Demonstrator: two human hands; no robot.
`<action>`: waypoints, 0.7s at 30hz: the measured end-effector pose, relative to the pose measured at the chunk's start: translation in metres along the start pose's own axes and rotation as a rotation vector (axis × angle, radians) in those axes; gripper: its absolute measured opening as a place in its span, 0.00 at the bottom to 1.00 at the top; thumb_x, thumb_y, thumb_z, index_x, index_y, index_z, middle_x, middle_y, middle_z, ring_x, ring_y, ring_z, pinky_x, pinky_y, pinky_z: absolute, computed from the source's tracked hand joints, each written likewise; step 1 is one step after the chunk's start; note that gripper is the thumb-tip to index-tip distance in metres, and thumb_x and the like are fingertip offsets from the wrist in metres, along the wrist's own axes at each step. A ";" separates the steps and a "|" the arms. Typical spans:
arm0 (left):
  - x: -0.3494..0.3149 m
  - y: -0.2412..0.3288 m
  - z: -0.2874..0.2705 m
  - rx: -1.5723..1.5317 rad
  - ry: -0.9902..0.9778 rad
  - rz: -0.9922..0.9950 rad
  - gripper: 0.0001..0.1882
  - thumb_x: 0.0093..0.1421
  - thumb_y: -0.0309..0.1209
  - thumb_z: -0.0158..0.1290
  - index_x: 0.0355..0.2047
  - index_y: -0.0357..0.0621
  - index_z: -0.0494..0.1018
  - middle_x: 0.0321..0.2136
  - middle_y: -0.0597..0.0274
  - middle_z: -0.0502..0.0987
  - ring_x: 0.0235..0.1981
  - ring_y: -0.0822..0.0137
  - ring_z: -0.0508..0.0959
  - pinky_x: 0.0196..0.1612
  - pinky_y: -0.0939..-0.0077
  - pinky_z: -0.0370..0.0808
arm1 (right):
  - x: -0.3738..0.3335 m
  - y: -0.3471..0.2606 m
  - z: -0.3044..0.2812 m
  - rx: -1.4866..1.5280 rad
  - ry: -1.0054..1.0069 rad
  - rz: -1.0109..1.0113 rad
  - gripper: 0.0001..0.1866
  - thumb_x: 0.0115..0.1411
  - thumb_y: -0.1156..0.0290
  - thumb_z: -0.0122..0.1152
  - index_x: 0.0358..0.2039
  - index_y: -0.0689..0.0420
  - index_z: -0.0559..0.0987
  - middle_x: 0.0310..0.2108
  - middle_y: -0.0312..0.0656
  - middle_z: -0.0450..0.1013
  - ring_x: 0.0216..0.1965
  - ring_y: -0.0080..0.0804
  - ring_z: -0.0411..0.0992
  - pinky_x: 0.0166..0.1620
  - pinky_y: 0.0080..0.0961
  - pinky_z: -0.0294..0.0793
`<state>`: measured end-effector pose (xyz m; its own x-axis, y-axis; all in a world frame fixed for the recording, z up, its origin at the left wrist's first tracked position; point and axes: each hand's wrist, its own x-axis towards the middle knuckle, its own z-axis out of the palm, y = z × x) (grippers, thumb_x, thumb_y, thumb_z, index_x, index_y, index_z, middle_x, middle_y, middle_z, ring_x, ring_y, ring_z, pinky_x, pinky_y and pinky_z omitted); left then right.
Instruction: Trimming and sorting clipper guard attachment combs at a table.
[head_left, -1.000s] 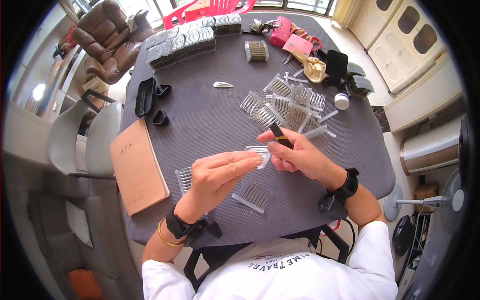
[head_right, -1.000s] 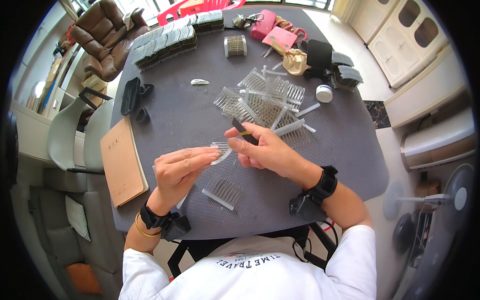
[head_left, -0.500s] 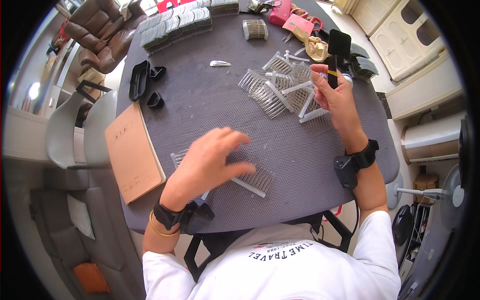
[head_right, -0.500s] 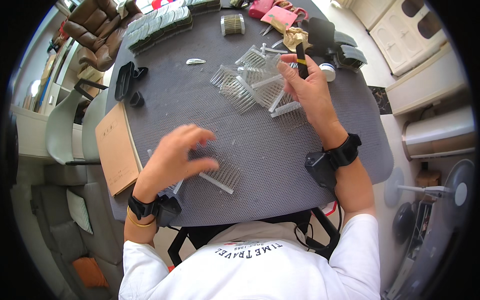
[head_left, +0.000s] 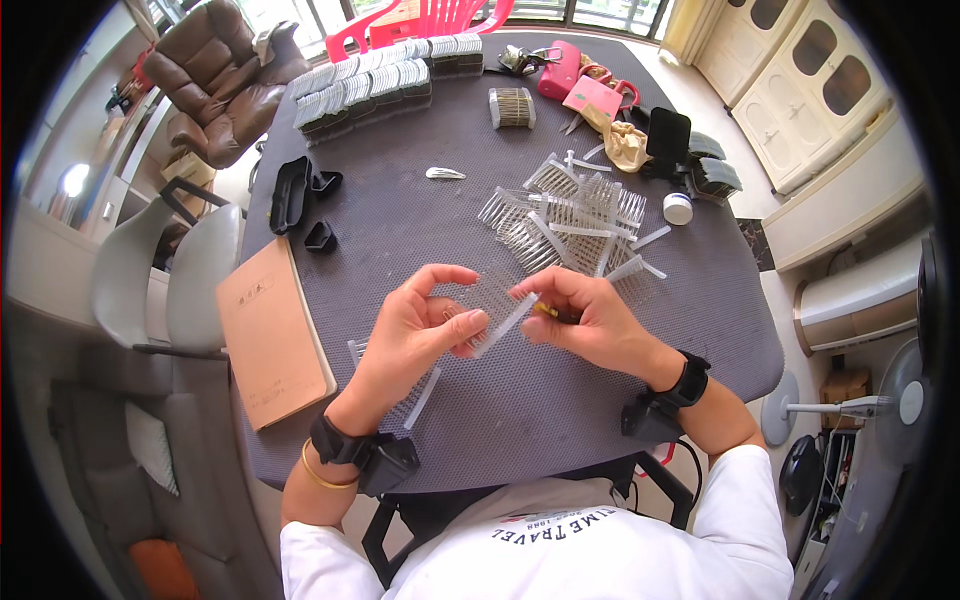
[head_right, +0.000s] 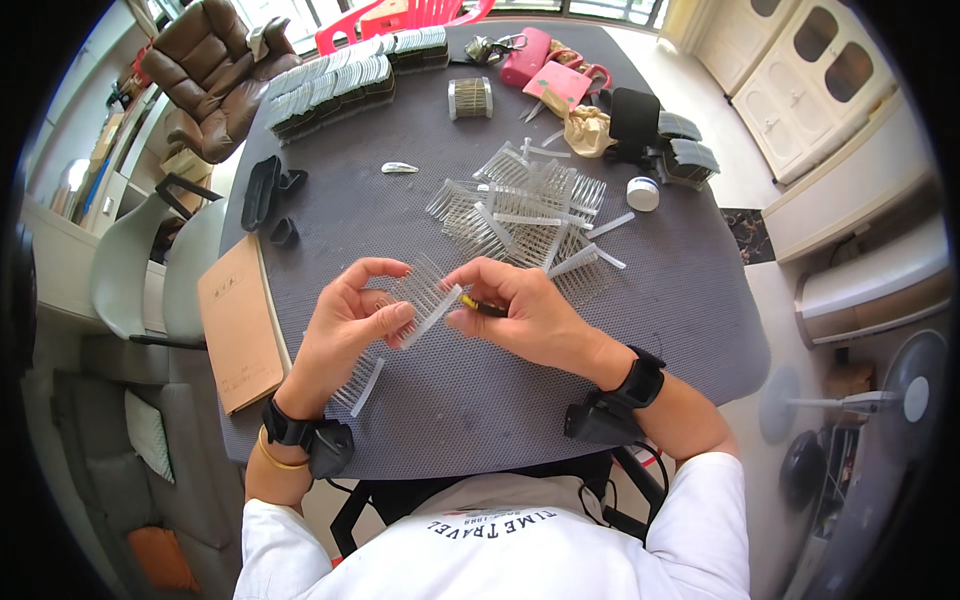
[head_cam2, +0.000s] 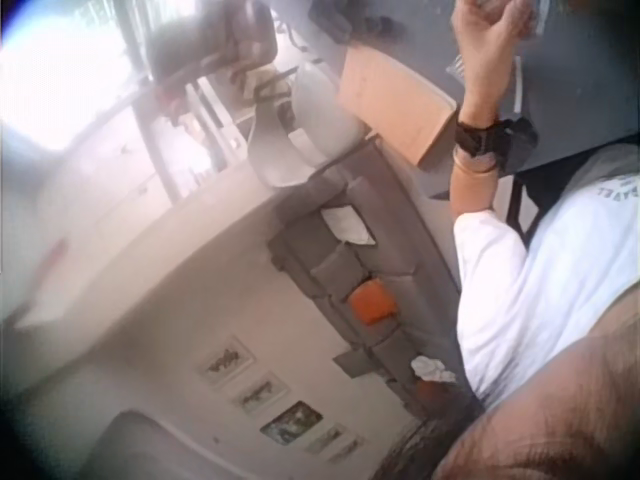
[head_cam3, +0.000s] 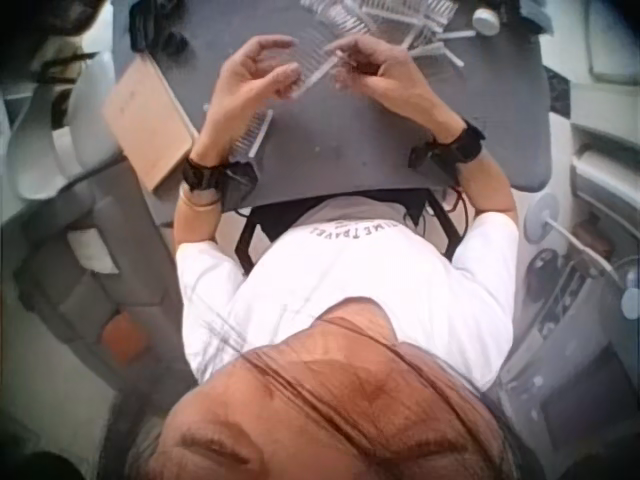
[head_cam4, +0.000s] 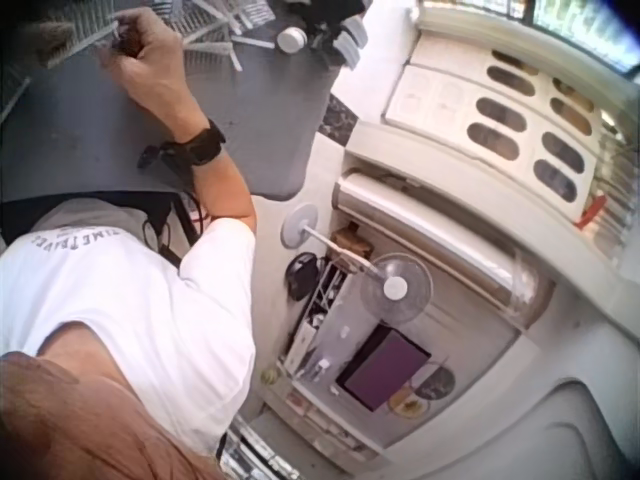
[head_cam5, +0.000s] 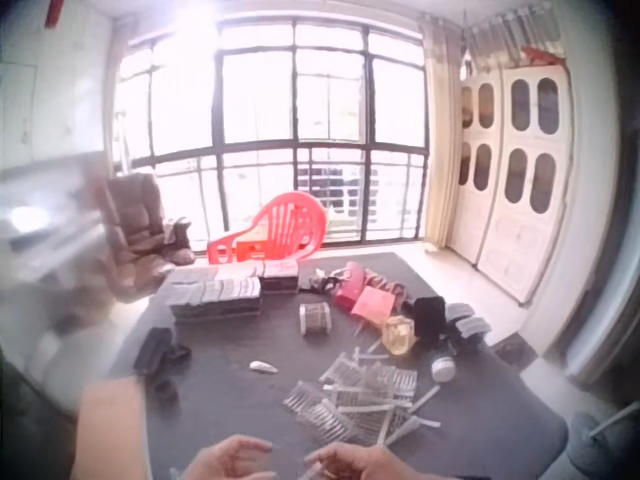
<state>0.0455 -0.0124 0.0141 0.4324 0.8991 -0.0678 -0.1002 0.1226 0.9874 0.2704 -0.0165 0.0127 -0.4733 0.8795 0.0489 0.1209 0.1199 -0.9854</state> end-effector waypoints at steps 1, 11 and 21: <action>0.001 0.000 0.001 0.001 0.000 0.001 0.16 0.57 0.30 0.56 0.41 0.33 0.67 0.24 0.59 0.78 0.24 0.76 0.78 0.27 0.88 0.76 | 0.001 0.003 -0.002 0.000 0.000 -0.002 0.11 0.58 0.69 0.59 0.40 0.59 0.75 0.20 0.29 0.67 0.21 0.11 0.62 0.26 0.11 0.62; 0.002 -0.009 0.003 -0.100 -0.059 -0.203 0.15 0.59 0.31 0.54 0.42 0.35 0.68 0.25 0.60 0.78 0.25 0.75 0.79 0.27 0.86 0.77 | 0.004 0.014 -0.006 0.421 -0.010 0.195 0.13 0.59 0.65 0.58 0.38 0.62 0.76 0.24 0.36 0.73 0.20 0.12 0.65 0.22 0.08 0.63; 0.003 -0.009 0.008 -0.124 -0.141 -0.224 0.19 0.61 0.31 0.50 0.50 0.32 0.66 0.26 0.60 0.77 0.26 0.75 0.78 0.29 0.82 0.79 | 0.004 0.010 -0.007 0.220 -0.050 0.250 0.10 0.61 0.68 0.53 0.39 0.60 0.76 0.22 0.35 0.73 0.19 0.13 0.66 0.23 0.10 0.65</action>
<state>0.0553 -0.0139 0.0063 0.5757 0.7776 -0.2526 -0.0933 0.3694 0.9246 0.2755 -0.0082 0.0044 -0.4955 0.8450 -0.2012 0.0501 -0.2035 -0.9778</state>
